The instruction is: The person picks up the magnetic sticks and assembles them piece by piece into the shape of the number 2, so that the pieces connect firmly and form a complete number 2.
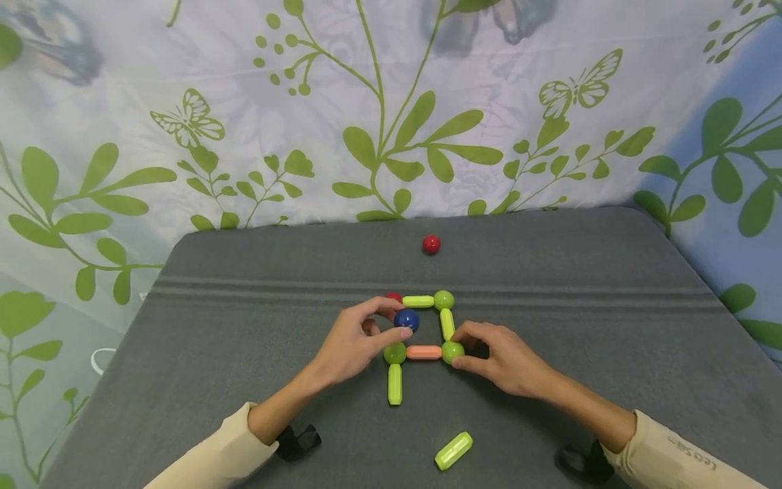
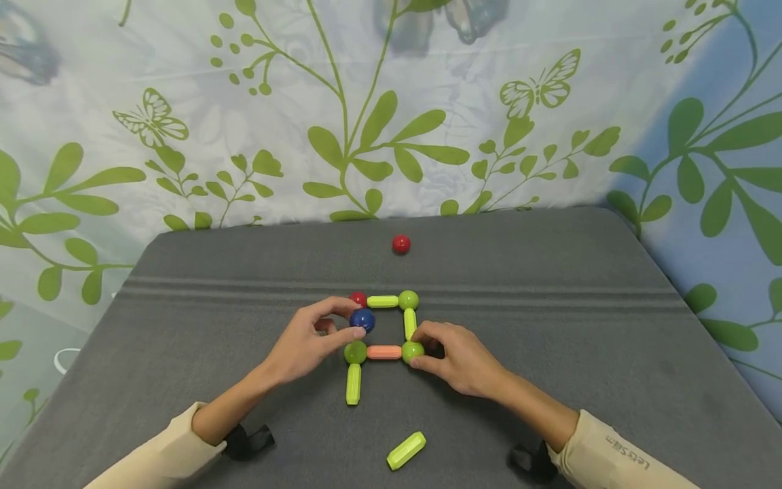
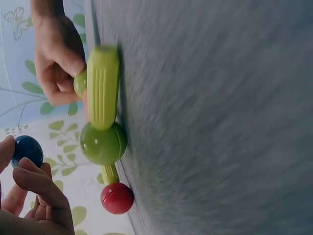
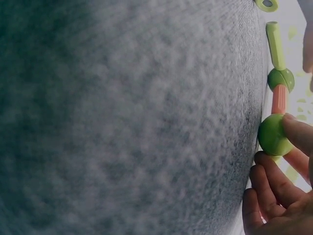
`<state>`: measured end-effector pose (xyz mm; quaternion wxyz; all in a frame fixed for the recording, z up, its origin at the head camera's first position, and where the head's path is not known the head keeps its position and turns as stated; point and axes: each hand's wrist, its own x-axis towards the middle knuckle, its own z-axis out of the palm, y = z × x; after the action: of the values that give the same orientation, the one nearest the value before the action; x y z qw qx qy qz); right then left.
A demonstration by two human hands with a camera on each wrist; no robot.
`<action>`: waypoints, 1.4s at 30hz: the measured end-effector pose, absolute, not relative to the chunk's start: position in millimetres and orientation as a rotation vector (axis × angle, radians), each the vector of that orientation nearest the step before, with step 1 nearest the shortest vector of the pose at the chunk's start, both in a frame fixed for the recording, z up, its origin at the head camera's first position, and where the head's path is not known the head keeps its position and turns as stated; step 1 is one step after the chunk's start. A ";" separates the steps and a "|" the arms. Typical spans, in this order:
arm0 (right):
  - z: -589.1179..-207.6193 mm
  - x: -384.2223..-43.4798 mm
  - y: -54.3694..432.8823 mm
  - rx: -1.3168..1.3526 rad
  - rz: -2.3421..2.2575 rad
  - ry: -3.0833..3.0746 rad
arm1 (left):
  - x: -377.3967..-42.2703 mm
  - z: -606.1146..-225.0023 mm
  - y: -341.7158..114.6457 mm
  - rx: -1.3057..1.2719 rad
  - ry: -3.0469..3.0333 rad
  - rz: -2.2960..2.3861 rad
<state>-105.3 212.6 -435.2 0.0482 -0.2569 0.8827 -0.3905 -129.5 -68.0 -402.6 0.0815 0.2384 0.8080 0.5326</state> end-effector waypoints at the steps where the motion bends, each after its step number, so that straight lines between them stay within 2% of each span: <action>1: -435.3 -105.4 212.7 -0.785 -1.189 2.692 | -125.6 -403.2 -70.2 0.702 2.404 1.593; 12: -434.1 -105.5 213.5 -0.772 -1.168 2.710 | -90.5 -409.8 -85.0 0.566 2.330 1.478; 19: -434.8 -104.7 212.7 -0.764 -1.161 2.711 | -77.0 -412.6 -89.9 0.575 2.251 1.379; 42: -433.3 -105.7 212.2 -0.786 -1.191 2.688 | -75.6 -422.2 -97.3 0.651 2.028 1.269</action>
<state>-105.7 212.2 -433.3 0.0491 -0.2580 0.8822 -0.3908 -75.6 -97.3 -422.2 0.3251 0.2483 0.7737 0.4839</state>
